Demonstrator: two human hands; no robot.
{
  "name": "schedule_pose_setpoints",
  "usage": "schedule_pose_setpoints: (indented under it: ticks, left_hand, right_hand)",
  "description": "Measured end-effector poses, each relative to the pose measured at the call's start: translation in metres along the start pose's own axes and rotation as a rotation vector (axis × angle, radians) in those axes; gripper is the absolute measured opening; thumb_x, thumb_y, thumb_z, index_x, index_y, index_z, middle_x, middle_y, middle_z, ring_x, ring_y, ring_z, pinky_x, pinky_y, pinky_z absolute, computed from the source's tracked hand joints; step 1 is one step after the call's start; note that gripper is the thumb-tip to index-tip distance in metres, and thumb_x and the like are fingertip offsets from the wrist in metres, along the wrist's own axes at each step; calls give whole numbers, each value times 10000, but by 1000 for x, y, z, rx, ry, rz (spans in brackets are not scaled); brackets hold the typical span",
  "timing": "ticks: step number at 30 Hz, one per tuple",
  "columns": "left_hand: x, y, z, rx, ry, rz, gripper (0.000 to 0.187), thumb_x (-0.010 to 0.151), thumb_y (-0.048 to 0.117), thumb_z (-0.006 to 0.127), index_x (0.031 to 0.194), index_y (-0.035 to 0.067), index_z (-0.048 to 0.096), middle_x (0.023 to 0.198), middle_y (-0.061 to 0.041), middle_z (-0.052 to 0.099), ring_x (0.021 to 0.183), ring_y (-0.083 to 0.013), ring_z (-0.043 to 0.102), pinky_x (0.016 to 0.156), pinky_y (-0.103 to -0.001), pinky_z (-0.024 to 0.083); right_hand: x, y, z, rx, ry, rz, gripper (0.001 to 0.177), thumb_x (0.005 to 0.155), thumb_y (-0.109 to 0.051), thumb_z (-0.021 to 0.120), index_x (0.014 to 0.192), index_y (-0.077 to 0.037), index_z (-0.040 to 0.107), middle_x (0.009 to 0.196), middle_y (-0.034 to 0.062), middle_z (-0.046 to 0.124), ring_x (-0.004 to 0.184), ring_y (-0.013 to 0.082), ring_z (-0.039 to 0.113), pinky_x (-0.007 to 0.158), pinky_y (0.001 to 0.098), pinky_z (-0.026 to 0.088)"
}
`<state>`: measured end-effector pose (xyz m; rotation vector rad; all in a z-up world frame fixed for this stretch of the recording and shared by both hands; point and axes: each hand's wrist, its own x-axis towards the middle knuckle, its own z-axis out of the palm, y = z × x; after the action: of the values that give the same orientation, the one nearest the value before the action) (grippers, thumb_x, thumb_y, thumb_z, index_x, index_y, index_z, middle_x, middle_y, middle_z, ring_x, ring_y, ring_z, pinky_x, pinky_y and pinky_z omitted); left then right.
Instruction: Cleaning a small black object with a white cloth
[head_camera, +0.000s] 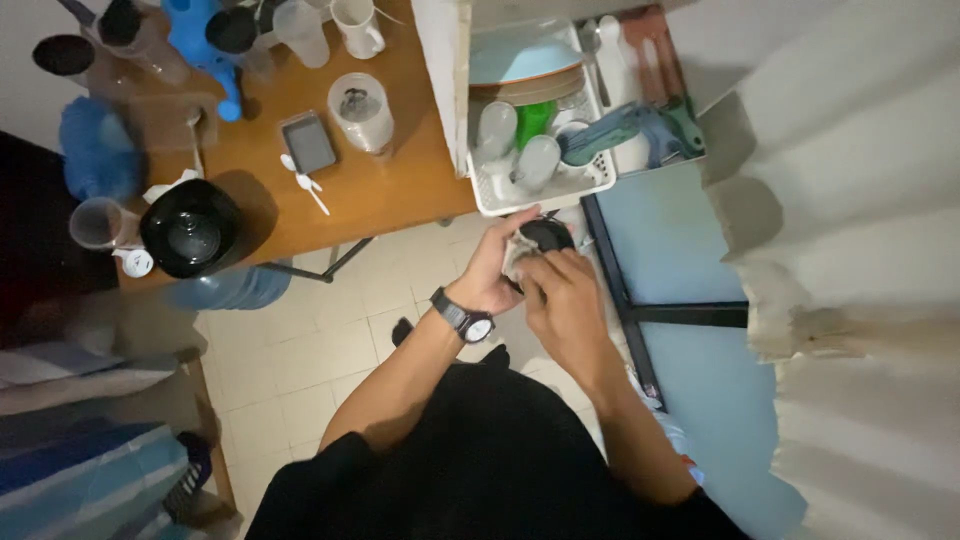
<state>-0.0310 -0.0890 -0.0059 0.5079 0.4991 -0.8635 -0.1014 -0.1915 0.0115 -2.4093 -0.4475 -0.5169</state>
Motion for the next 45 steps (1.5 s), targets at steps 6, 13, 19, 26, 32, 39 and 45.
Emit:
schedule_pose_setpoints:
  ticks: [6, 13, 19, 26, 32, 39, 45]
  left_hand:
    - [5, -4, -8, 106, 120, 80, 458, 827, 395, 798, 1039, 1, 697, 937, -122, 728, 860, -235, 727, 804, -356, 599]
    - [-19, 0, -12, 157, 146, 80, 433, 858, 421, 774, 1002, 19, 708, 918, -123, 739, 827, -236, 730, 739, -331, 601]
    - [-9, 20, -62, 61, 107, 219, 379, 905, 391, 716, 1078, 53, 714, 1042, -157, 743, 917, -300, 734, 806, -412, 615]
    - [-58, 38, -53, 47, -109, 174, 486, 979, 533, 584, 1252, 132, 616, 1157, -152, 645, 1064, -270, 641, 922, -400, 511]
    - [-76, 48, -68, 347, -145, 290, 317, 994, 339, 616, 1153, 74, 684, 751, -15, 649, 793, -158, 675, 793, -292, 508]
    - [-55, 41, -101, 467, -105, 369, 283, 976, 327, 678, 1067, 60, 701, 956, -115, 766, 858, -181, 765, 744, -292, 605]
    - [-58, 50, -87, 332, 18, 433, 91, 957, 188, 702, 963, 97, 699, 763, -23, 741, 652, -112, 737, 563, -159, 538]
  right_hand:
    - [-11, 8, -9, -335, 40, 105, 89, 815, -29, 737, 863, -72, 676, 735, 81, 576, 747, 380, 603, 661, 456, 440]
    - [-7, -4, 16, -217, 177, 132, 45, 935, -59, 678, 895, -75, 693, 826, 82, 627, 841, 331, 648, 752, 417, 492]
    - [-1, -48, 18, 132, -78, 185, 57, 917, -17, 616, 895, -42, 661, 796, 149, 566, 834, 440, 585, 714, 431, 463]
    - [-23, -37, 54, 433, 87, 310, 290, 1025, -186, 646, 1270, -30, 637, 1153, 183, 655, 1030, 357, 664, 861, 441, 506]
    - [-35, 3, 62, 1059, 290, 642, 252, 1009, -145, 660, 1208, -7, 589, 882, 4, 576, 787, 124, 695, 634, 265, 572]
    - [-1, -10, 39, 635, 529, 442, 161, 1102, -223, 547, 1125, -69, 589, 807, 41, 600, 895, 185, 695, 723, 282, 541]
    - [22, -49, 46, 459, 377, 247, 179, 1054, -130, 577, 1099, 15, 671, 1099, 262, 708, 1085, 517, 656, 907, 523, 568]
